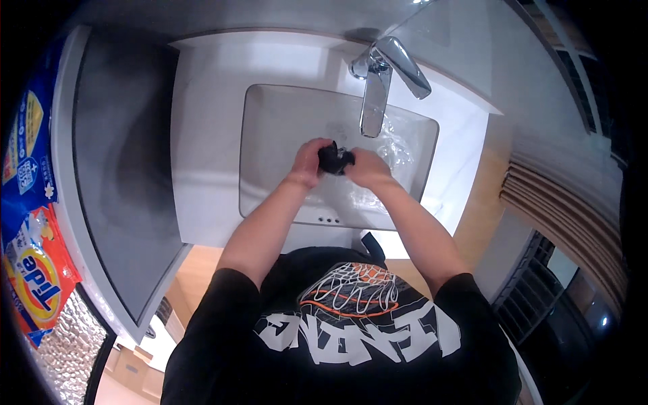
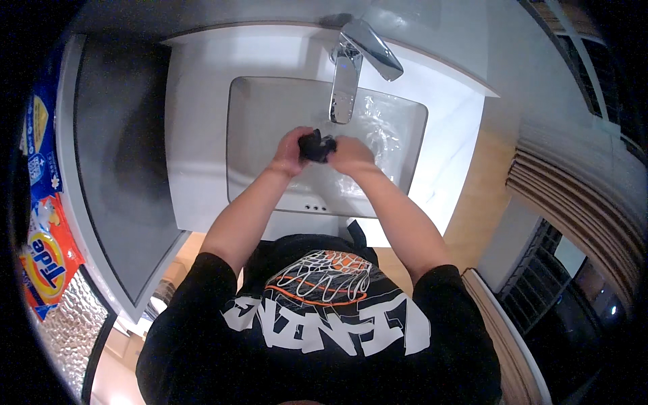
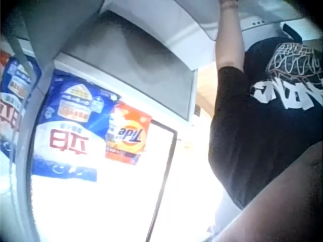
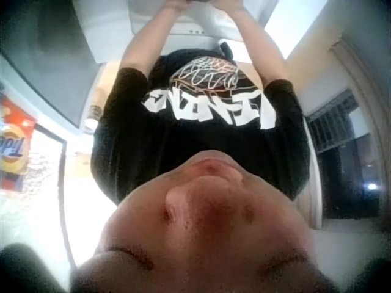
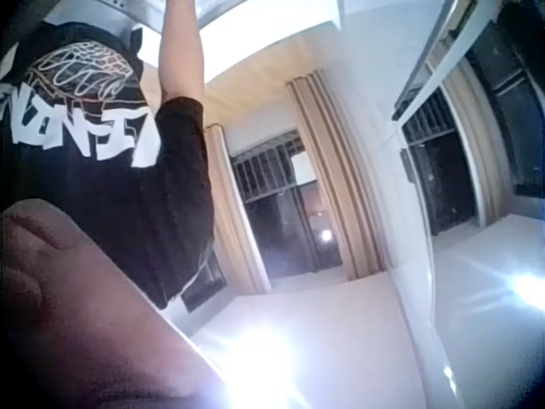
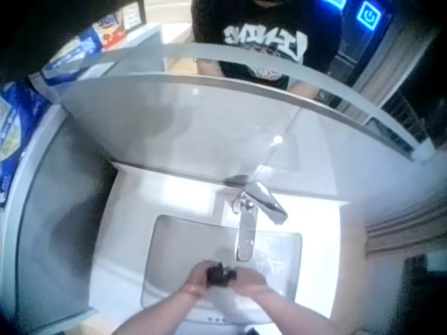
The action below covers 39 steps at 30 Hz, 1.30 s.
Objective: The person rinses a dark cloth under a running faucet in a sink, wrings it out, and uses it to wipe the edges of the sink and surrounding countertop.
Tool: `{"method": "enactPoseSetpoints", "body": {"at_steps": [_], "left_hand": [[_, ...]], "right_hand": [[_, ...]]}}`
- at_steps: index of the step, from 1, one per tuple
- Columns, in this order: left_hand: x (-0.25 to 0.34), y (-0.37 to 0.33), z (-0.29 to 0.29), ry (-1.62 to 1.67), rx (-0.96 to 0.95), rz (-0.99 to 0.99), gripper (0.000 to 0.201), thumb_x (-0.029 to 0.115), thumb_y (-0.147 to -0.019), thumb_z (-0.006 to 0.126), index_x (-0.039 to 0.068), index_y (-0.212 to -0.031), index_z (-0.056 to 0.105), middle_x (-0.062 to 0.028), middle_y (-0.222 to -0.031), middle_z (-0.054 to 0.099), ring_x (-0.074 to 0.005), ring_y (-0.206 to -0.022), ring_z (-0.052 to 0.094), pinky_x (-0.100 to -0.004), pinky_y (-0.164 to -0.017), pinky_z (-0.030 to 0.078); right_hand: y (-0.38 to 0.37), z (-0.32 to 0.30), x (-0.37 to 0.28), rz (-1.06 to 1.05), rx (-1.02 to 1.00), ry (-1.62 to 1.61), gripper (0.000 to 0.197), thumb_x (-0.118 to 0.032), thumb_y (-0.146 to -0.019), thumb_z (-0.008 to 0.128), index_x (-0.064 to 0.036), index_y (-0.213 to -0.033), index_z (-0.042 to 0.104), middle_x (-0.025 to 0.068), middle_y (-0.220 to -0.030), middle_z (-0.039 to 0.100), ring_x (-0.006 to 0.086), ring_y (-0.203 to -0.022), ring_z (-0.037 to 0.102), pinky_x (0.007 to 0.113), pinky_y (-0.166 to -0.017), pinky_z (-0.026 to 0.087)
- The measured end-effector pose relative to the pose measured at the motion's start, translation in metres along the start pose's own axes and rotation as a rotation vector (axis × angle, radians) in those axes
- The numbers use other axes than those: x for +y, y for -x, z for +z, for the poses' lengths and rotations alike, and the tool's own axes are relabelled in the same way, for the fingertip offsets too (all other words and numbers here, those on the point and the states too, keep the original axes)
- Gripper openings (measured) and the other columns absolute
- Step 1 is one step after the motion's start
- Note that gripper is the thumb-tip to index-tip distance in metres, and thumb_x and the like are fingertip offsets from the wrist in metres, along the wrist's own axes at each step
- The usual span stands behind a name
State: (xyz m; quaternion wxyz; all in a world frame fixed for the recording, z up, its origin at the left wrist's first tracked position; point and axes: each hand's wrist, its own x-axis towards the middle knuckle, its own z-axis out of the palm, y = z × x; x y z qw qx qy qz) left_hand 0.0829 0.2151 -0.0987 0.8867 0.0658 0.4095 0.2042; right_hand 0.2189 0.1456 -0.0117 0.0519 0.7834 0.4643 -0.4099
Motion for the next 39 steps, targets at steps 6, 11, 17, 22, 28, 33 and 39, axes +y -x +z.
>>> {"method": "enactPoseSetpoints", "body": {"at_steps": [6, 11, 17, 22, 28, 33, 39], "left_hand": [[0.019, 0.014, 0.005, -1.592, 0.198, 0.479, 0.026, 0.027, -0.082, 0.068, 0.006, -0.096, 0.062, -0.0126, -0.093, 0.064, -0.0272, -0.089, 0.062, -0.04, -0.08, 0.05], [0.007, -0.003, -0.034, -2.404, -0.111, 1.393, 0.034, 0.021, -0.073, 0.068, 0.005, -0.103, 0.062, -0.0123, -0.12, 0.058, -0.0297, -0.114, 0.052, -0.0456, -0.099, 0.039], [0.002, 0.023, 0.008, -2.307, -0.256, 0.119, 0.044, 0.018, -0.076, 0.061, 0.004, -0.118, 0.059, -0.0155, -0.12, 0.059, -0.0358, -0.11, 0.059, -0.0432, -0.091, 0.047], [0.006, 0.021, -0.001, -1.892, -0.342, -0.282, 0.053, 0.018, -0.071, 0.061, -0.001, -0.12, 0.056, -0.0195, -0.128, 0.056, -0.04, -0.111, 0.058, -0.0413, -0.092, 0.048], [-0.027, 0.025, -0.029, -1.376, -0.242, 0.254, 0.065, 0.023, -0.064, 0.078, 0.0, -0.121, 0.056, -0.0179, -0.121, 0.061, -0.0321, -0.112, 0.059, -0.0378, -0.096, 0.047], [-0.02, 0.026, 0.013, -1.118, -0.153, 0.167, 0.065, 0.02, -0.063, 0.087, 0.005, -0.12, 0.059, -0.0098, -0.121, 0.061, -0.0201, -0.11, 0.06, -0.0329, -0.093, 0.049], [-0.006, 0.046, 0.029, -1.244, -0.111, 0.486, 0.034, 0.008, -0.071, 0.075, 0.011, -0.105, 0.069, -0.0085, -0.104, 0.066, -0.0277, -0.094, 0.065, -0.0364, -0.085, 0.051]], "right_hand": [[-0.011, 0.032, 0.042, -0.233, 0.671, 0.334, 0.036, -0.021, -0.087, 0.057, -0.007, -0.12, 0.057, 0.0171, -0.121, 0.057, 0.0363, -0.122, 0.048, 0.047, -0.101, 0.041], [-0.035, 0.098, 0.072, -0.428, 0.374, 0.584, 0.05, -0.018, -0.085, 0.054, -0.0046, -0.132, 0.049, 0.0147, -0.137, 0.045, 0.0337, -0.129, 0.042, 0.045, -0.111, 0.032], [-0.011, 0.085, 0.045, -0.218, 0.235, 0.222, 0.067, -0.022, -0.07, 0.068, -0.0034, -0.131, 0.048, 0.0185, -0.129, 0.05, 0.0386, -0.125, 0.044, 0.048, -0.105, 0.037], [-0.032, 0.081, 0.052, -0.082, 0.019, 0.209, 0.052, -0.018, -0.072, 0.067, -0.0046, -0.122, 0.057, 0.0189, -0.114, 0.062, 0.0351, -0.111, 0.058, 0.047, -0.099, 0.043], [-0.02, 0.046, 0.03, -0.008, 0.155, -1.272, 0.048, 0.001, -0.071, 0.058, -0.0034, -0.119, 0.056, 0.015, -0.105, 0.062, 0.0277, -0.091, 0.064, 0.036, -0.084, 0.051], [0.015, 0.016, 0.021, -0.218, -0.063, -1.758, 0.051, 0.011, -0.076, 0.059, -0.0004, -0.125, 0.05, 0.0124, -0.107, 0.059, 0.0231, -0.096, 0.061, 0.037, -0.079, 0.052], [0.031, 0.005, 0.07, -0.342, -0.053, -1.519, 0.048, -0.008, -0.083, 0.068, -0.0049, -0.127, 0.05, 0.0103, -0.109, 0.059, 0.0227, -0.096, 0.06, 0.037, -0.078, 0.052]]}}
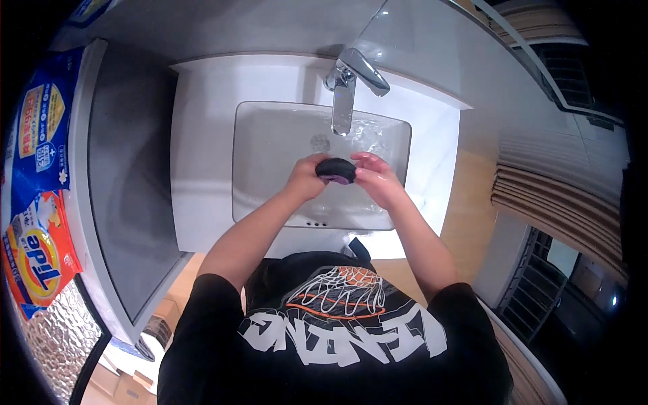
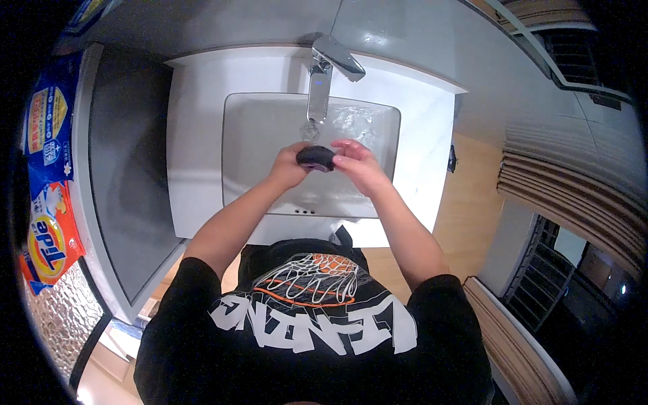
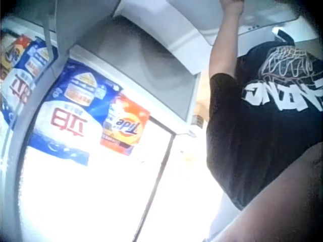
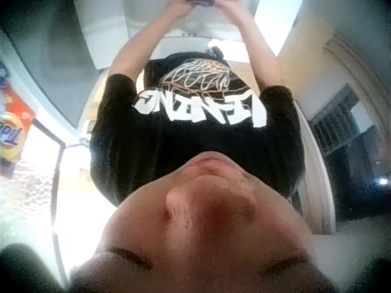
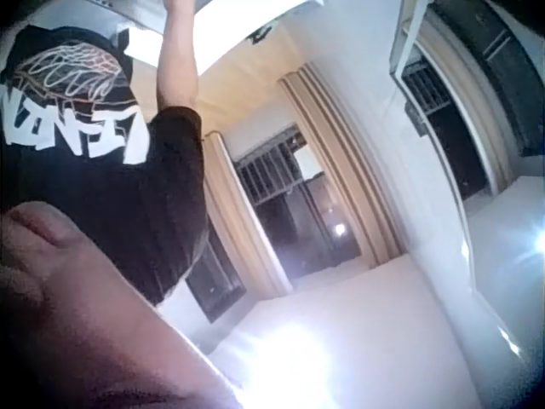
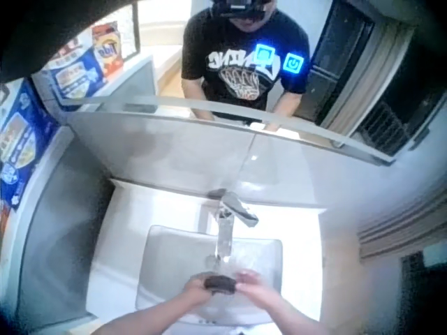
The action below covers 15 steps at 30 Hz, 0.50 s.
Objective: The person rinses a dark cloth under a running faucet in a sink, wrings it out, and uses it to wipe the edges of the sink and surrounding countertop.
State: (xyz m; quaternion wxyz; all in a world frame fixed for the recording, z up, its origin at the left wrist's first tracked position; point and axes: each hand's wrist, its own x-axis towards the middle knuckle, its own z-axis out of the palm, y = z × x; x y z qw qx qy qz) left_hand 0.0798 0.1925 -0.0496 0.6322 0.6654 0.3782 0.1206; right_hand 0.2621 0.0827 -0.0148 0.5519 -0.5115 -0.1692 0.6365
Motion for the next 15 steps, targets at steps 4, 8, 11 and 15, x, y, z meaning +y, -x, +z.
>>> {"method": "enactPoseSetpoints", "body": {"at_steps": [4, 8, 11, 15], "left_hand": [[0.015, -0.001, -0.015, -0.254, -0.12, 0.417, 0.037, 0.002, -0.068, 0.07, 0.013, -0.104, 0.069, -0.0084, -0.098, 0.064, -0.0307, -0.092, 0.063, -0.0396, -0.08, 0.051], [0.032, -0.001, -0.019, -0.508, -0.189, 0.619, 0.024, 0.005, -0.069, 0.068, 0.01, -0.093, 0.066, -0.0112, -0.09, 0.062, -0.0324, -0.089, 0.062, -0.0417, -0.075, 0.051], [0.035, -0.008, -0.025, -0.669, -0.237, 0.641, 0.016, 0.01, -0.074, 0.064, 0.009, -0.09, 0.064, -0.0115, -0.09, 0.063, -0.0332, -0.089, 0.063, -0.0433, -0.075, 0.051], [0.038, -0.021, -0.031, -0.976, -0.416, 0.267, 0.014, 0.013, -0.081, 0.058, 0.01, -0.092, 0.065, -0.0138, -0.09, 0.067, -0.035, -0.091, 0.064, -0.0457, -0.076, 0.051]], "right_hand": [[0.003, -0.002, 0.009, 0.357, 0.007, -0.229, 0.057, -0.029, -0.084, 0.073, -0.0067, -0.128, 0.046, 0.0124, -0.115, 0.059, 0.0263, -0.1, 0.06, 0.042, -0.071, 0.052], [0.0, 0.009, 0.02, 0.552, -0.204, -0.322, 0.049, -0.022, -0.085, 0.072, -0.0095, -0.125, 0.048, 0.0099, -0.11, 0.06, 0.0235, -0.095, 0.062, 0.041, -0.064, 0.053], [-0.035, -0.013, 0.029, 0.716, -0.541, -0.145, 0.038, -0.016, -0.087, 0.067, -0.0076, -0.121, 0.052, 0.0095, -0.1, 0.063, 0.0267, -0.096, 0.063, 0.044, -0.066, 0.053], [-0.047, 0.018, 0.012, 0.826, -0.406, 0.337, 0.03, -0.012, -0.086, 0.062, -0.0058, -0.115, 0.056, 0.0134, -0.095, 0.066, 0.03, -0.097, 0.065, 0.045, -0.073, 0.052]]}}
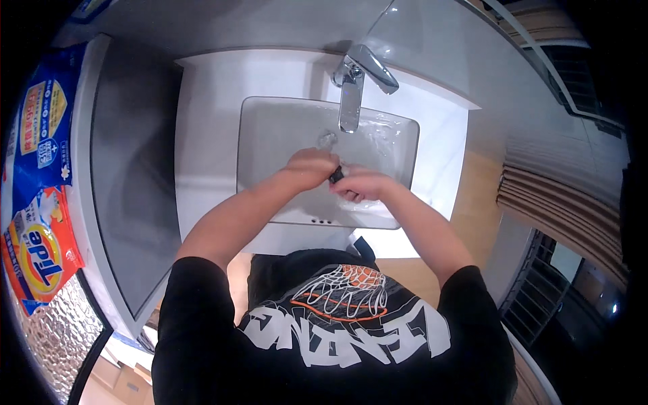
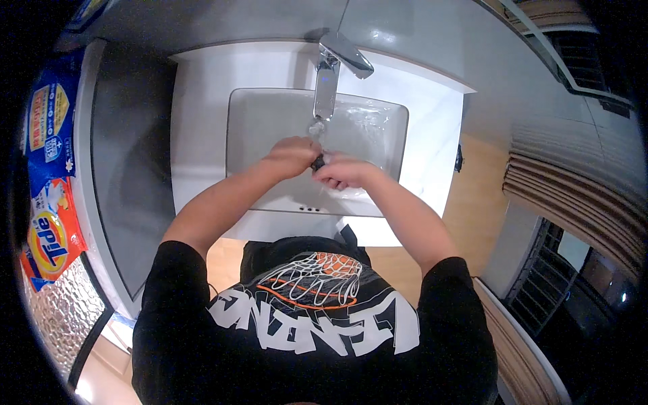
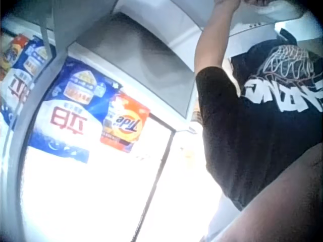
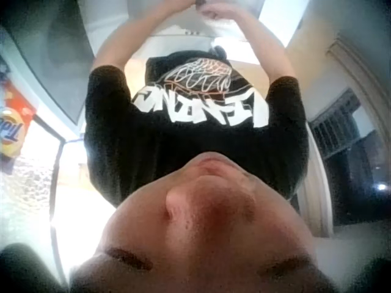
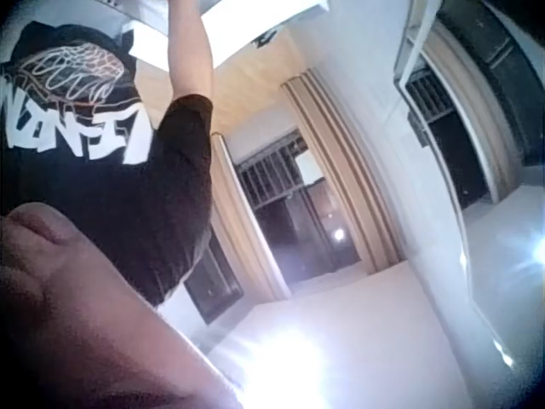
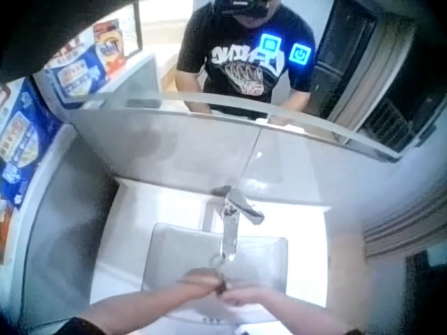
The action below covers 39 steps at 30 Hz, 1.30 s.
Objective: The person rinses a dark cloth under a running faucet in a sink, wrings it out, and uses it to wipe the edges of the sink and surrounding countertop.
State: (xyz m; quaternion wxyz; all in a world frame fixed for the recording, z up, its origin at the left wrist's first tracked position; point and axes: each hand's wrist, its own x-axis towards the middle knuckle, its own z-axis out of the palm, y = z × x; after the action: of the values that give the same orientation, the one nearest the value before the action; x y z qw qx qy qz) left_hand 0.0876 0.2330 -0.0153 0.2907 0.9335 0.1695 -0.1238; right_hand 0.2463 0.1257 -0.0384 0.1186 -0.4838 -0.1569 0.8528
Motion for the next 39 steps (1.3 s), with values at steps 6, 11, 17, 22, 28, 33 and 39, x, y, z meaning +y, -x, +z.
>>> {"method": "enactPoseSetpoints", "body": {"at_steps": [6, 11, 17, 22, 28, 33, 39], "left_hand": [[-0.011, -0.017, 0.024, 0.513, -0.25, -0.156, 0.025, 0.026, -0.075, 0.074, 0.004, -0.082, 0.063, -0.0124, -0.078, 0.064, -0.024, -0.067, 0.064, -0.0394, -0.053, 0.049], [-0.026, -0.008, 0.018, 1.061, -0.55, -0.33, 0.024, 0.023, -0.073, 0.074, 0.006, -0.084, 0.061, -0.0054, -0.074, 0.058, -0.0113, -0.06, 0.056, -0.0309, -0.044, 0.04], [-0.015, 0.014, 0.005, 1.19, -0.296, -0.334, 0.021, 0.014, -0.073, 0.069, 0.003, -0.084, 0.056, -0.0034, -0.07, 0.054, -0.0166, -0.06, 0.055, -0.0315, -0.052, 0.045], [-0.01, 0.018, 0.038, 0.711, 0.381, 0.139, 0.028, -0.003, -0.065, 0.067, 0.003, -0.09, 0.056, -0.0128, -0.1, 0.059, -0.0288, -0.091, 0.06, -0.035, -0.075, 0.048], [0.008, 0.017, 0.014, 0.201, 0.315, 0.288, 0.021, 0.001, -0.075, 0.06, 0.004, -0.095, 0.059, -0.0187, -0.111, 0.059, -0.0384, -0.103, 0.058, -0.042, -0.087, 0.049], [0.01, 0.001, 0.026, 0.172, -0.066, -0.192, 0.018, 0.012, -0.078, 0.064, 0.003, -0.093, 0.064, -0.0201, -0.091, 0.065, -0.0401, -0.091, 0.063, -0.0444, -0.082, 0.052], [0.004, -0.008, 0.03, 0.664, -0.276, -0.229, 0.025, 0.023, -0.072, 0.07, 0.001, -0.085, 0.067, -0.0138, -0.067, 0.063, -0.0264, -0.064, 0.063, -0.0397, -0.057, 0.049]], "right_hand": [[0.01, 0.034, -0.025, -0.099, 0.696, 1.275, 0.026, -0.015, -0.089, 0.053, -0.0049, -0.112, 0.057, 0.0183, -0.105, 0.065, 0.0372, -0.101, 0.062, 0.046, -0.081, 0.05], [0.013, 0.033, -0.014, -0.266, 0.768, 1.428, 0.024, -0.016, -0.09, 0.053, -0.0063, -0.111, 0.056, 0.0174, -0.102, 0.062, 0.0384, -0.096, 0.061, 0.045, -0.08, 0.051], [0.022, 0.023, 0.017, -0.642, 0.697, 0.68, 0.037, -0.027, -0.086, 0.066, -0.0084, -0.116, 0.055, 0.0112, -0.109, 0.06, 0.0279, -0.095, 0.061, 0.039, -0.075, 0.052], [0.034, 0.01, 0.03, -0.322, 0.069, -0.551, 0.05, -0.028, -0.088, 0.067, -0.0094, -0.131, 0.049, 0.0071, -0.121, 0.057, 0.0205, -0.103, 0.059, 0.036, -0.069, 0.051], [0.015, 0.027, 0.013, -0.04, -0.367, -0.396, 0.028, -0.02, -0.085, 0.07, -0.0029, -0.105, 0.058, 0.0006, -0.071, 0.052, 0.0049, -0.05, 0.039, 0.02, -0.04, 0.025], [0.001, 0.014, 0.011, -0.112, 0.427, 0.685, 0.016, -0.022, -0.084, 0.062, -0.0065, -0.088, 0.063, 0.0049, -0.064, 0.056, 0.0201, -0.058, 0.056, 0.033, -0.048, 0.041], [0.02, 0.016, -0.016, -0.17, 0.7, 1.422, 0.023, -0.03, -0.082, 0.061, -0.0087, -0.089, 0.064, 0.0154, -0.084, 0.066, 0.0364, -0.084, 0.064, 0.046, -0.073, 0.051]]}}
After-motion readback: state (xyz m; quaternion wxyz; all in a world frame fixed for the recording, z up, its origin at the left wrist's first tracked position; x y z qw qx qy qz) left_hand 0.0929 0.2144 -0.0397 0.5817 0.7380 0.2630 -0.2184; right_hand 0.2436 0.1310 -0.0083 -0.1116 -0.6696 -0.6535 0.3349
